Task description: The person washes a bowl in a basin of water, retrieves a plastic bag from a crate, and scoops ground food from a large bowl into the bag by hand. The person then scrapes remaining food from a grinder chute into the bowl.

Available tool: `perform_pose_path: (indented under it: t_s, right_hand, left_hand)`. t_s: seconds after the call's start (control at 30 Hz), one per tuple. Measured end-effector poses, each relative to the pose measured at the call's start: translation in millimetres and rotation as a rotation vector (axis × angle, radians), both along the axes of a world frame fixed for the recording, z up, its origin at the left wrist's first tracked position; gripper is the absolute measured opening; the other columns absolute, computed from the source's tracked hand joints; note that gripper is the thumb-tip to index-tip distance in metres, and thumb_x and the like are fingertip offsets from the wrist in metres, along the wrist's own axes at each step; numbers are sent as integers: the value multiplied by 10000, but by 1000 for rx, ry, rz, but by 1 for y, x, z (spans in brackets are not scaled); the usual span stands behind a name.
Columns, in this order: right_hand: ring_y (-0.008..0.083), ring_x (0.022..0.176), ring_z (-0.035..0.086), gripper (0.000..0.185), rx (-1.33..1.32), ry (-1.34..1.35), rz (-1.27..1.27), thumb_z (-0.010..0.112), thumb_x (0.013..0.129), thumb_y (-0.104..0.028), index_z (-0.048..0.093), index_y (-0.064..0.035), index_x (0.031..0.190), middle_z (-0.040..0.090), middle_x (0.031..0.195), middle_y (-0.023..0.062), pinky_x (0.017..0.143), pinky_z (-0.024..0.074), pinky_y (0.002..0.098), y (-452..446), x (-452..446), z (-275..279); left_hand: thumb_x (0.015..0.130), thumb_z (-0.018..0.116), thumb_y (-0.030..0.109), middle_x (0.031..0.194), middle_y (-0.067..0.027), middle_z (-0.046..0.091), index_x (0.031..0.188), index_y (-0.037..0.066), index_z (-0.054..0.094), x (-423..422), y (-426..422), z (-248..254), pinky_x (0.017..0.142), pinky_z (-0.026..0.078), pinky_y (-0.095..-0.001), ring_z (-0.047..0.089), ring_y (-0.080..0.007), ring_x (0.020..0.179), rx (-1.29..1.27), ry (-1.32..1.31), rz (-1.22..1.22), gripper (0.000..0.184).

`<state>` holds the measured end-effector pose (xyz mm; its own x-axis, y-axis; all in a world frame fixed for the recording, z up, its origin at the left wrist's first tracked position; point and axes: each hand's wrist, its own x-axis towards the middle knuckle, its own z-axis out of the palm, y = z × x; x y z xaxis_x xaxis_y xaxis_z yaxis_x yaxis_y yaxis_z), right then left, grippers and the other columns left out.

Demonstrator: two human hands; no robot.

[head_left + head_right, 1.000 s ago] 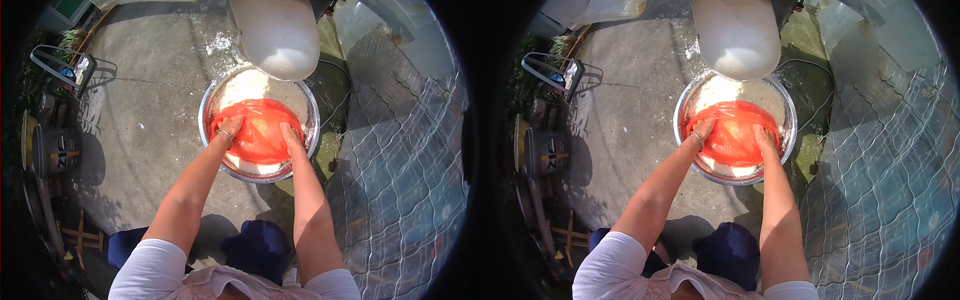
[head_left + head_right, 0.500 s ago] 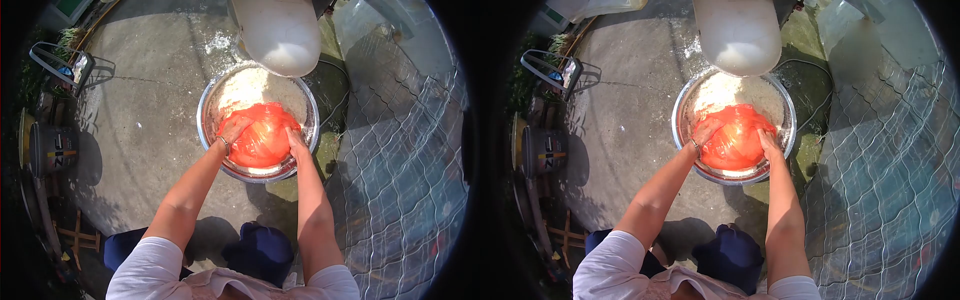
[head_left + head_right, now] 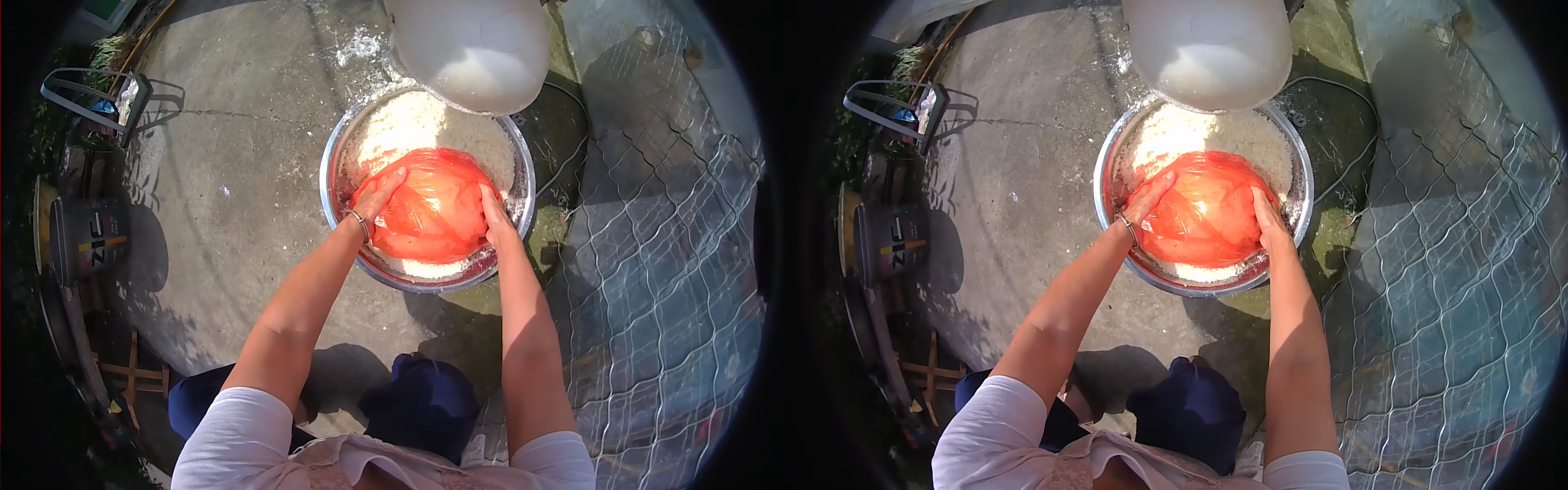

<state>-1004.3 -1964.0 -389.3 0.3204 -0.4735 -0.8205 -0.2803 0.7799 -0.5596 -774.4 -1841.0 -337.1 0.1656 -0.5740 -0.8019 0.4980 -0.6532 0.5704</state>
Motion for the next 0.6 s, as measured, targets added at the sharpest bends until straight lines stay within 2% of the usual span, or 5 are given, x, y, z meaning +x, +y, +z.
perform_pose_path:
  t_s: [0.07, 0.17, 0.27, 0.37, 0.6]
  right_hand:
    - [270, 1283, 335, 837, 21, -25, -14, 491, 780, -617, 271, -99, 1399, 294, 1423, 133, 1017, 321, 448, 0, -7, -14]
    - [262, 1267, 359, 816, -27, -77, -11, 477, 780, -646, 307, -125, 1384, 338, 1397, 113, 1015, 328, 444, 2, -8, -9]
    - [246, 1253, 379, 800, -13, -147, -5, 477, 786, -646, 337, -115, 1369, 372, 1382, 101, 1013, 338, 422, 11, 1, 19]
    - [214, 1229, 413, 771, 0, -203, -27, 490, 797, -623, 370, -95, 1347, 411, 1361, 89, 1008, 359, 373, 16, -2, 19]
    - [194, 1116, 512, 671, -19, -398, -77, 510, 803, -599, 478, -95, 1244, 514, 1247, 80, 916, 452, 362, 22, 11, 35]
  left_hand:
    - [663, 678, 601, 1302, -185, 432, 1365, 20, 284, -4, 4, -18, 938, 419, -415, 456, -266, 1182, 11, -54, 24, 992]
    - [767, 614, 550, 1311, -112, 452, 1338, 91, 387, -6, 9, -23, 1001, 355, -401, 434, -225, 1207, -209, 77, -11, 767]
    - [811, 608, 472, 1250, -96, 496, 1306, 86, 413, -8, 11, -30, 930, 438, -370, 507, -207, 1120, -190, 159, 33, 657]
    - [760, 646, 518, 1222, -107, 522, 1273, 60, 458, -13, 15, -5, 906, 446, -340, 535, -207, 1078, -312, 126, 13, 713]
    - [754, 695, 431, 1177, -82, 546, 1258, 72, 476, -20, 10, -7, 891, 456, -339, 542, -193, 1051, -423, 145, 85, 657]
